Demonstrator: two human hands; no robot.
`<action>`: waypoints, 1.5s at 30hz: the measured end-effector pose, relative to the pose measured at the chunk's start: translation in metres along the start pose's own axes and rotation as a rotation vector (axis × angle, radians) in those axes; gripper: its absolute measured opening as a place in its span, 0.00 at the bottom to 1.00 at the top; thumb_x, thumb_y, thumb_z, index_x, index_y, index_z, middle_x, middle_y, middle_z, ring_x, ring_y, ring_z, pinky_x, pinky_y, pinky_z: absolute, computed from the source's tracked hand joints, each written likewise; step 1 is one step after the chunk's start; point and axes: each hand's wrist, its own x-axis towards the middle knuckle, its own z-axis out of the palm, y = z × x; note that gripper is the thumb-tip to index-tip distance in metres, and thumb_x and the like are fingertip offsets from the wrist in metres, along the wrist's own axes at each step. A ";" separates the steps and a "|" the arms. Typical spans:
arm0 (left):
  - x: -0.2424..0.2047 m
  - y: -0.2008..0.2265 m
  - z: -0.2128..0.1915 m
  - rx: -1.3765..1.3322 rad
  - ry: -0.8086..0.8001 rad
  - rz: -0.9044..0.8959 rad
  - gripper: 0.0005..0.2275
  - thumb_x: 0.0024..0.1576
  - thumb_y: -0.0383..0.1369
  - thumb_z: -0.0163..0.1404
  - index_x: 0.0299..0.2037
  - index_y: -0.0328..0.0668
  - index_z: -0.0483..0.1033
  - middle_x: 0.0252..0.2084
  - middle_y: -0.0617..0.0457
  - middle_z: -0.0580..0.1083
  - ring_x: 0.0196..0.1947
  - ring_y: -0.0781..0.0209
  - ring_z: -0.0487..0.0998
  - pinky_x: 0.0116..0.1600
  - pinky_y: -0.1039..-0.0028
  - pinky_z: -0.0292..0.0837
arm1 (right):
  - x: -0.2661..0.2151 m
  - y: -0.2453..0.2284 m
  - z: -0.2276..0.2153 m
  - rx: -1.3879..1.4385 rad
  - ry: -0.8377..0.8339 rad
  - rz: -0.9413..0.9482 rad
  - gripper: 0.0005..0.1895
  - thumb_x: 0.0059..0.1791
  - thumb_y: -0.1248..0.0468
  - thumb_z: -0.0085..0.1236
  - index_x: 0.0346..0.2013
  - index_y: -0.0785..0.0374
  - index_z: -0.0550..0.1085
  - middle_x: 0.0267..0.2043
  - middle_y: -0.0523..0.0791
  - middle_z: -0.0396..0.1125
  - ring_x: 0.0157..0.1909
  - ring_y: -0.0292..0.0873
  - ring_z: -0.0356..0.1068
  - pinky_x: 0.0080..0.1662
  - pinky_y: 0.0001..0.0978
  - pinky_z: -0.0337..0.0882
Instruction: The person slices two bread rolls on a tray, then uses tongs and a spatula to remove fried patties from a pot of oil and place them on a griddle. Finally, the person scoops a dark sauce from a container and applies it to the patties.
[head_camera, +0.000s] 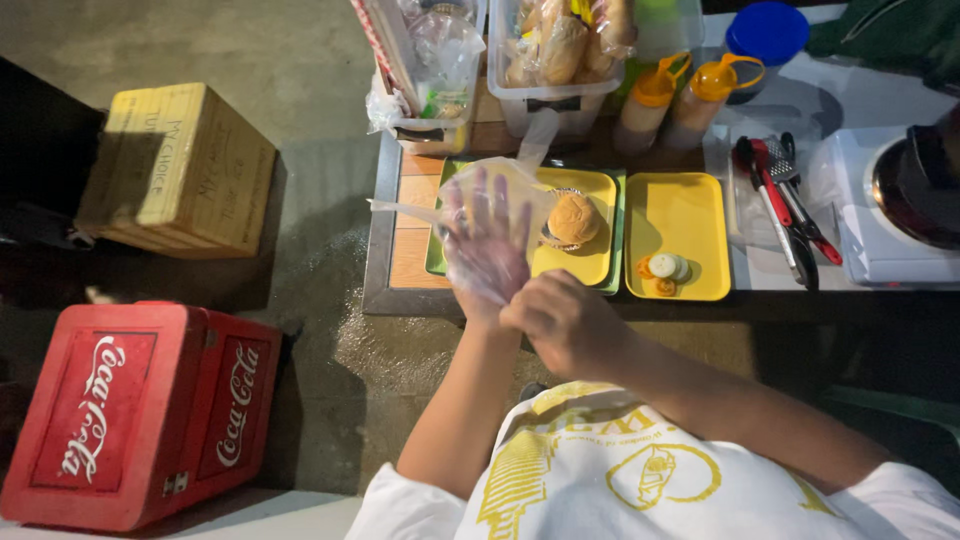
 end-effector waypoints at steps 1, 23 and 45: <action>0.003 0.000 0.001 -0.057 -0.021 -0.027 0.44 0.53 0.68 0.42 0.77 0.64 0.42 0.82 0.50 0.45 0.81 0.42 0.44 0.80 0.40 0.39 | -0.001 0.000 0.002 0.024 0.010 0.016 0.20 0.38 0.74 0.60 0.43 0.58 0.71 0.41 0.46 0.67 0.47 0.53 0.68 0.51 0.47 0.68; 0.013 -0.036 -0.029 0.317 -0.048 -0.041 0.41 0.57 0.71 0.28 0.80 0.66 0.42 0.83 0.45 0.46 0.82 0.33 0.40 0.78 0.36 0.23 | -0.013 -0.015 0.024 -0.089 0.074 0.224 0.13 0.49 0.63 0.63 0.44 0.63 0.71 0.41 0.48 0.65 0.42 0.49 0.69 0.44 0.40 0.72; 0.049 -0.028 -0.035 0.149 -0.242 -0.319 0.42 0.51 0.72 0.32 0.77 0.79 0.40 0.84 0.47 0.41 0.80 0.30 0.47 0.75 0.32 0.51 | -0.188 0.160 -0.059 -0.340 0.337 0.752 0.20 0.46 0.67 0.66 0.50 0.61 0.71 0.52 0.53 0.68 0.57 0.60 0.68 0.59 0.52 0.68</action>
